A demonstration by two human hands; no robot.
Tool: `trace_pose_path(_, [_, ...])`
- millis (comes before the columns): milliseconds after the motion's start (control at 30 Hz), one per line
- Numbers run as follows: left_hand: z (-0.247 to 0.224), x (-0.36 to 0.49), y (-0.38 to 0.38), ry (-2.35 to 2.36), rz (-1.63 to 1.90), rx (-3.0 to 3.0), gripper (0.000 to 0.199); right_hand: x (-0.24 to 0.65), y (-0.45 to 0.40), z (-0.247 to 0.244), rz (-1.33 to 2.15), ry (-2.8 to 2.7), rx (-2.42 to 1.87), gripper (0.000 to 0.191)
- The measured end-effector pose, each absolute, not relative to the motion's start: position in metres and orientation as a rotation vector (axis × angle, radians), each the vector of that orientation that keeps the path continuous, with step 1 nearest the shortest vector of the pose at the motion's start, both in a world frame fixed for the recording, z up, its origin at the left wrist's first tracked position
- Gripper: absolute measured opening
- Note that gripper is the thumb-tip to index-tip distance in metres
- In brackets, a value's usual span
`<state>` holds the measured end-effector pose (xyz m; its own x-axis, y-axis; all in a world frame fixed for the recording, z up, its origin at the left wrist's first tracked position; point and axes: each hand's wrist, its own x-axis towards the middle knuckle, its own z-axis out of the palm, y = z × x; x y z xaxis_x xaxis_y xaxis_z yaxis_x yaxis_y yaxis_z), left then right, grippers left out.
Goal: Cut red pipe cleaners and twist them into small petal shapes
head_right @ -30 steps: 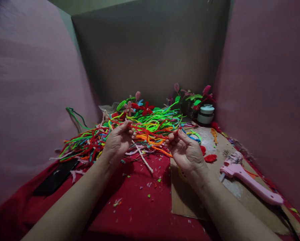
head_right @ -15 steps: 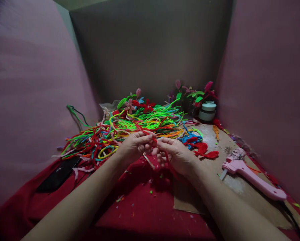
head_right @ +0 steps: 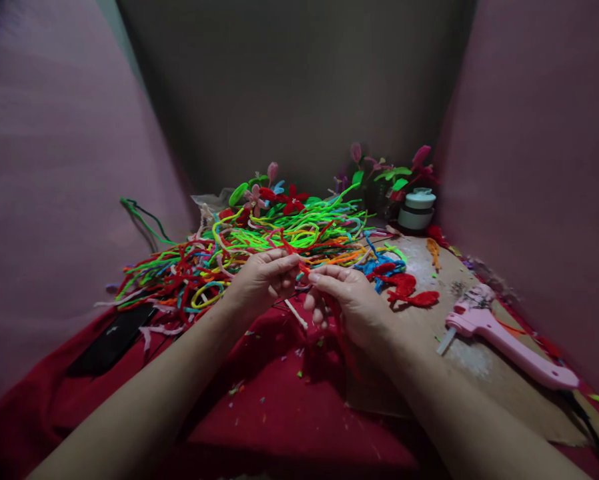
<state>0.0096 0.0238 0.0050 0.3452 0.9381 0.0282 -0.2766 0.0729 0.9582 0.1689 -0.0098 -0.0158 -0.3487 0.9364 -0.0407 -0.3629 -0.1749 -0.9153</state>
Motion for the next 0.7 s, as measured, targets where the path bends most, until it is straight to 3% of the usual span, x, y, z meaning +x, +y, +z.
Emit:
trace_pose_path(433, [0.005, 0.011, 0.018, 0.771, 0.991, 1.388, 0.026, 0.162, -0.018, -0.008, 1.678, -1.097, -0.856, 0.023])
trace_pose_path(700, [0.008, 0.009, 0.022, 0.735, 0.936, 1.355, 0.029, 0.165, -0.007, -0.016, 1.726, -1.018, -0.818, 0.011])
